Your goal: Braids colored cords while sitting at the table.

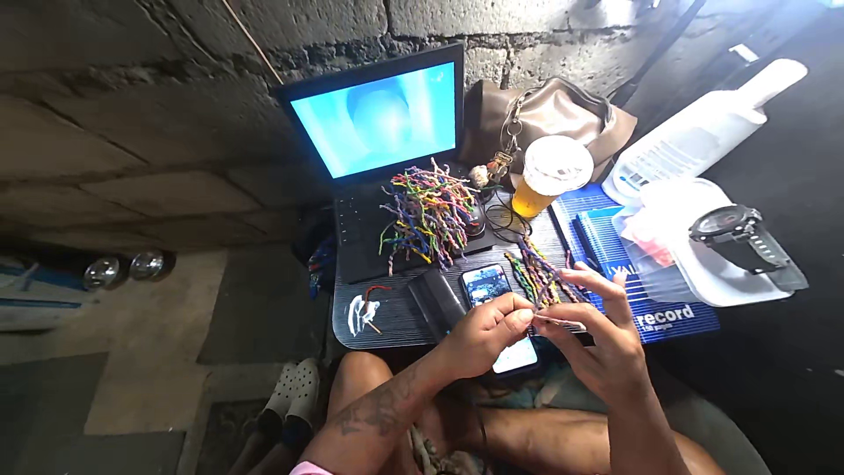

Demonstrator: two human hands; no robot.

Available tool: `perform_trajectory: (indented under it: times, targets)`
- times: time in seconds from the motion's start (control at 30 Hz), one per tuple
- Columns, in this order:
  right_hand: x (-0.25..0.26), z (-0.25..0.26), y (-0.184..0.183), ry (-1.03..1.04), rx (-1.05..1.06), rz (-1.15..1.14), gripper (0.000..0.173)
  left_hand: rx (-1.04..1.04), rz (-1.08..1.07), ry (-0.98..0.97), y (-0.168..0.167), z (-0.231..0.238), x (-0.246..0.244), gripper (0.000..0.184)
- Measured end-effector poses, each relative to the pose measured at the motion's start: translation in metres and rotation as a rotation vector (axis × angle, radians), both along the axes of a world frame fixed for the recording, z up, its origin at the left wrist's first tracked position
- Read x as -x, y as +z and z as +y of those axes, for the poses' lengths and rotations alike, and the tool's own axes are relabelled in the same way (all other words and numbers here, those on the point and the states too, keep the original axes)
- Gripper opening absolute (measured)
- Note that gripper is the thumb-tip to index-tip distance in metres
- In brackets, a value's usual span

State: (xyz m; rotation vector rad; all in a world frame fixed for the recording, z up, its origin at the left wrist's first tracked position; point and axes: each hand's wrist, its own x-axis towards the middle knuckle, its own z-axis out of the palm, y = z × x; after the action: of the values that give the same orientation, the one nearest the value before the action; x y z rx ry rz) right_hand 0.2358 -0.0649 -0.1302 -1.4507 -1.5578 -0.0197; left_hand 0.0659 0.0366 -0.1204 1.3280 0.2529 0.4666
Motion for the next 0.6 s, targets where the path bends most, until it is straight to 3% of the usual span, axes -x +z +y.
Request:
perform_trajectory:
  times: [0.07,0.2,0.37,0.43,0.5,0.6]
  targets:
    - [-0.001,0.001,-0.002,0.026,-0.023,0.01,0.018,0.1,-0.025,-0.063,0.0,0.001,0.0,0.015]
    - [0.0,0.004,-0.008,-0.04,-0.066,-0.084,0.022,0.068,-0.031,-0.042,0.0,0.0,0.0,0.012]
    - [0.01,0.008,-0.01,-0.205,-0.049,-0.074,0.031,-0.504,-0.002,0.305,-0.002,-0.008,-0.003,0.016]
    - [0.013,0.008,-0.009,-0.236,-0.027,-0.021,0.037,-0.617,0.027,0.369,-0.006,-0.01,-0.006,0.016]
    - [0.012,0.006,-0.008,-0.236,-0.024,-0.005,0.038,-0.554,0.074,0.349,-0.007,-0.011,-0.007,0.019]
    - [0.005,0.0,-0.001,-0.112,0.001,-0.052,0.032,-0.277,0.044,0.217,-0.002,-0.007,-0.003,0.023]
